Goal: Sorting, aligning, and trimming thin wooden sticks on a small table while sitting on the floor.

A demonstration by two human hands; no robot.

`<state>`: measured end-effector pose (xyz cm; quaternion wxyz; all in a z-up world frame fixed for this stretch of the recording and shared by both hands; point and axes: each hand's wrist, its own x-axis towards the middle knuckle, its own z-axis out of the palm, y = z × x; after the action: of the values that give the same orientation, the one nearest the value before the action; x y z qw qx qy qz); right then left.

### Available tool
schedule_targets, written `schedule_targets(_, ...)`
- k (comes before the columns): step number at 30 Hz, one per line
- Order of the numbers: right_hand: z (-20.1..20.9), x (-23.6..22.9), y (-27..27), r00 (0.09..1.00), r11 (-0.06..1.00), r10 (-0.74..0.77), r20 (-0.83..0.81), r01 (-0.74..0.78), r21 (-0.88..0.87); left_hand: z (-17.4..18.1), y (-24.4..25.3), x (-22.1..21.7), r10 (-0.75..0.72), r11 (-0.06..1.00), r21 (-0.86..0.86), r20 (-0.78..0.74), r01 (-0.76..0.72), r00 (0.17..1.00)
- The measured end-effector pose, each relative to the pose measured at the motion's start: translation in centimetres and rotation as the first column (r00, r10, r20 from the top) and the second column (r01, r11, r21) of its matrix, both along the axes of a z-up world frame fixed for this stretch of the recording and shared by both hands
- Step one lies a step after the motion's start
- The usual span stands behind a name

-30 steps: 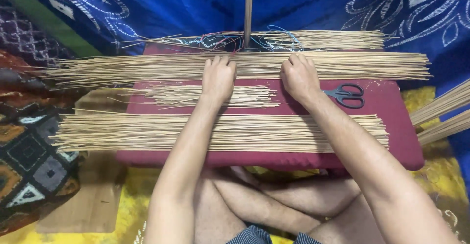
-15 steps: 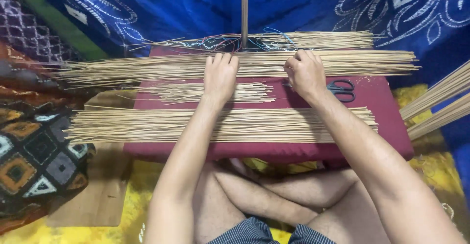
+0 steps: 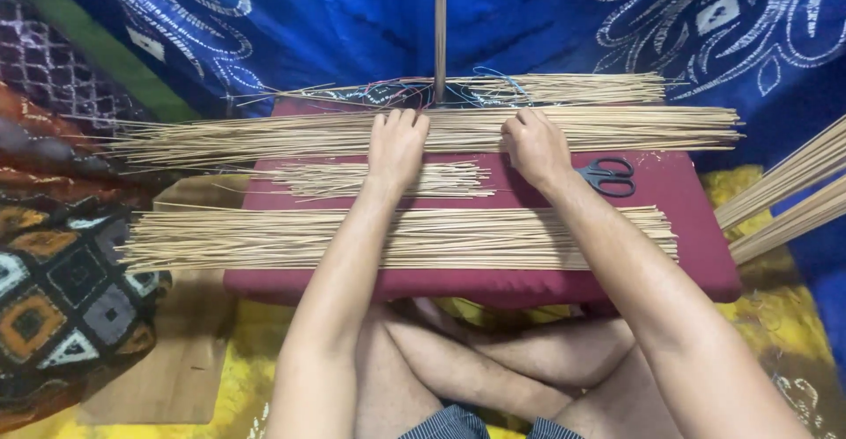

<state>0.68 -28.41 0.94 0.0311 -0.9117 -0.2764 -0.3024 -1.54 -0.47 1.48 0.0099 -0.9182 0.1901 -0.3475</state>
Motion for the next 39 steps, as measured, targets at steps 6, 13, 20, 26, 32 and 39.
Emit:
schedule_targets(6, -1.0, 1.5, 0.3, 0.999, 1.000, 0.031, 0.009, -0.030, -0.006, -0.5, 1.0, 1.0, 0.045, 0.999, 0.011, -0.039, -0.045, 0.998)
schedule_targets(13, -1.6, 2.7, -0.7, 0.997, 0.999, -0.002, 0.072, 0.006, -0.050, 0.4, 3.3, 0.3, 0.096, 0.995, 0.038, 0.020, -0.097, 0.995)
schedule_targets(20, 1.7, -0.1, -0.1, 0.991, 0.995, 0.093, 0.093, -0.096, 0.033, 2.8, 2.5, -2.3, 0.041, 0.999, 0.013, 0.073, -0.042, 0.996)
schedule_targets(26, 4.5, -4.8, 2.0, 0.975, 0.972, 0.200, 0.093, -0.210, 0.105, 5.1, -4.2, -6.2, -0.125, 0.992, 0.012, 0.174, 0.125, 0.977)
schedule_targets(32, 5.3, -9.6, -1.2, 0.976, 0.973, 0.219, 0.007, -0.219, 0.073, 4.1, -6.2, -9.6, -0.165, 0.984, -0.034, 0.153, 0.172, 0.974)
schedule_targets(39, 1.4, -11.3, -10.8, 0.995, 0.995, 0.101, -0.005, -0.101, 0.006, 3.7, -3.9, -12.9, -0.135, 0.990, -0.039, 0.082, 0.139, 0.987)
